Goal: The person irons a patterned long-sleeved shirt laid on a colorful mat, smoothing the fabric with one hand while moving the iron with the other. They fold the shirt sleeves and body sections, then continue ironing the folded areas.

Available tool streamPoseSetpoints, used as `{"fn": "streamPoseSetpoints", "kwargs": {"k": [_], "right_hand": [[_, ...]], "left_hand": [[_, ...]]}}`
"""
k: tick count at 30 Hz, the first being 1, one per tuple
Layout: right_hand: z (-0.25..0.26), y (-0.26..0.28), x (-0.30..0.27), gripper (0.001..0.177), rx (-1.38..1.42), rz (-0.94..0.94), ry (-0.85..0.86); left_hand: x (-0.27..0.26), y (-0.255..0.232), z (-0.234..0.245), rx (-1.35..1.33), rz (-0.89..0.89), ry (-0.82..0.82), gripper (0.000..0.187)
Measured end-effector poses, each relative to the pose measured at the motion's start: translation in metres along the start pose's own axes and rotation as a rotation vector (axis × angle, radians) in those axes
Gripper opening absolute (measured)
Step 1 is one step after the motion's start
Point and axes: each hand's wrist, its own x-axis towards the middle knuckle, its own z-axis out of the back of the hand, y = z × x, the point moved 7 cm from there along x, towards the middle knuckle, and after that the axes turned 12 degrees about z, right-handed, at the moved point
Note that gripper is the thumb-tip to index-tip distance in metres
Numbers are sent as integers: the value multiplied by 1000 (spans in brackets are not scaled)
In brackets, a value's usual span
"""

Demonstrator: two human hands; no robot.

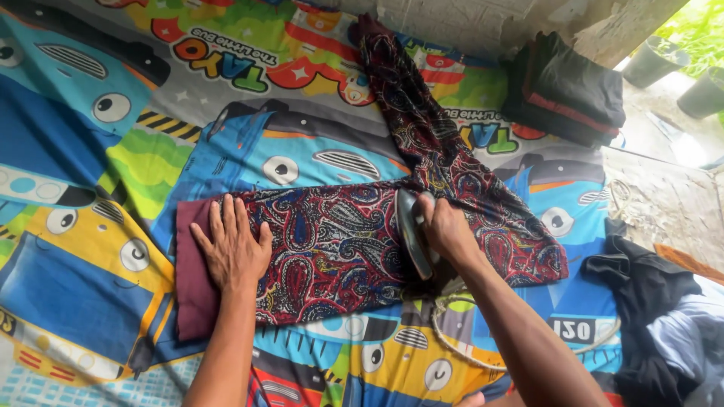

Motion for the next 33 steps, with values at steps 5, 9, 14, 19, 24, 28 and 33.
{"fn": "streamPoseSetpoints", "kwargs": {"k": [5,9,14,19,24,28,33], "right_hand": [[-9,-22,31,67,10,-22,-80],[-3,-28,36,67,-7,14,-89],[-26,-54,41,67,-5,78,-85],[-52,-59,10,37,-286,504,-106],[-18,-1,-35,71,-5,58,20],[-17,93,-64,65,281,98,47],[-102,182,-67,62,305,221,126]], "left_hand": [[1,1,0,20,-18,-25,68],[2,-1,2,-21,-20,-44,66],[8,-1,-3,-62,-27,-12,66],[9,14,12,-331,-142,134,59],[-33,57,85,-223,20,-39,60],[-65,93,60,-127,242,-75,66],[-61,101,74,-136,252,-195,53]]}}
